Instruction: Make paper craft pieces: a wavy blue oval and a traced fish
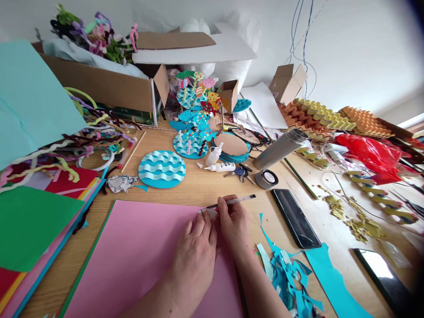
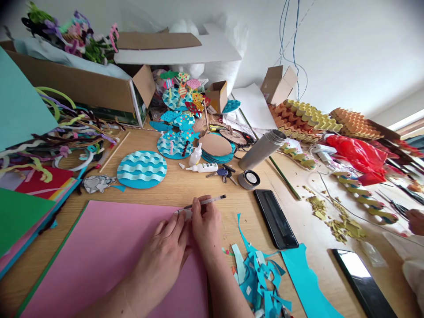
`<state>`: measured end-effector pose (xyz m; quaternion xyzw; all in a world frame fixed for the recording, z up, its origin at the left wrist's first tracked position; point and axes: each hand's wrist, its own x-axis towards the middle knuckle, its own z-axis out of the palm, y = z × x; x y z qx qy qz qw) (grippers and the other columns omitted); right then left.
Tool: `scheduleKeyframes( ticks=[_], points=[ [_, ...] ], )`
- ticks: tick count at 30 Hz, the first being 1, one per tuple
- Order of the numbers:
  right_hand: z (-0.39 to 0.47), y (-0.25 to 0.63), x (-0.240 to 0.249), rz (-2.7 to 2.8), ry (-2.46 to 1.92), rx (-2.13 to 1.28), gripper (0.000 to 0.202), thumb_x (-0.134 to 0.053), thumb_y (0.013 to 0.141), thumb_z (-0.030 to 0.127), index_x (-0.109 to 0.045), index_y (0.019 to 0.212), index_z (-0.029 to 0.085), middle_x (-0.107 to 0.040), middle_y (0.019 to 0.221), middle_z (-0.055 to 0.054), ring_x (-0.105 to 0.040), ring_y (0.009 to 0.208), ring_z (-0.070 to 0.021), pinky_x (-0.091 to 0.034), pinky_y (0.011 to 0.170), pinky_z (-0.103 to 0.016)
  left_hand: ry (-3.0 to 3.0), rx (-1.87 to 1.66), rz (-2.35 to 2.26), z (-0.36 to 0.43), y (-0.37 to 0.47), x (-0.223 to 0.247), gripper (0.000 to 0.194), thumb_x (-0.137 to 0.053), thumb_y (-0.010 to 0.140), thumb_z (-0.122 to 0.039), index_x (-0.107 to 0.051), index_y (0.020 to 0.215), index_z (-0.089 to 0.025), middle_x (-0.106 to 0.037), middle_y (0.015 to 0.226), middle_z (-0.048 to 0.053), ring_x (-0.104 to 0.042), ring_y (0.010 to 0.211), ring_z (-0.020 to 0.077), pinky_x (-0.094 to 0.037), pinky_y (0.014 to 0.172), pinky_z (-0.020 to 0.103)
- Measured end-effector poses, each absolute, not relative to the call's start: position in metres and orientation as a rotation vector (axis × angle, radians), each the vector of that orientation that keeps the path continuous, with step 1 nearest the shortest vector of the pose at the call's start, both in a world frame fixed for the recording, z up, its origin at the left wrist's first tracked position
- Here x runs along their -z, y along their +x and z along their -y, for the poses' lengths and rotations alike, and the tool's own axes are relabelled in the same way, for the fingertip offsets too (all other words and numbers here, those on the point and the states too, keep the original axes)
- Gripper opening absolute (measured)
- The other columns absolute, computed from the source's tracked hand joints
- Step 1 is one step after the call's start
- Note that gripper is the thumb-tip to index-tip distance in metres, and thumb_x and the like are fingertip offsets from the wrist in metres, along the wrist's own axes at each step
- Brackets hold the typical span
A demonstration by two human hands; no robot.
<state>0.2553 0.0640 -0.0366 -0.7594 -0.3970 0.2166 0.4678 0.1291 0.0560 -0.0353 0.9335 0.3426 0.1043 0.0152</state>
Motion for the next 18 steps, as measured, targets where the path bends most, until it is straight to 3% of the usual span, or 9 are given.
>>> scheduleKeyframes(
  ticks=[18],
  points=[
    [-0.0643, 0.2559, 0.0351, 0.955, -1.864, -0.529, 0.029, -0.049, 0.086, 0.047, -0.051, 0.075, 0.020, -0.059, 0.058, 0.001, -0.050, 0.047, -0.0127, -0.034, 0.045, -0.024, 2.915, -0.334, -1.071, -0.0557, 0.1289, 0.0335, 0.045, -0.047, 0.089, -0.030, -0.053, 0.128, -0.010, -0.057, 0.130, 0.015, -0.047, 0.120, 0.0272, -0.037, 0.097, 0.042]
  ],
)
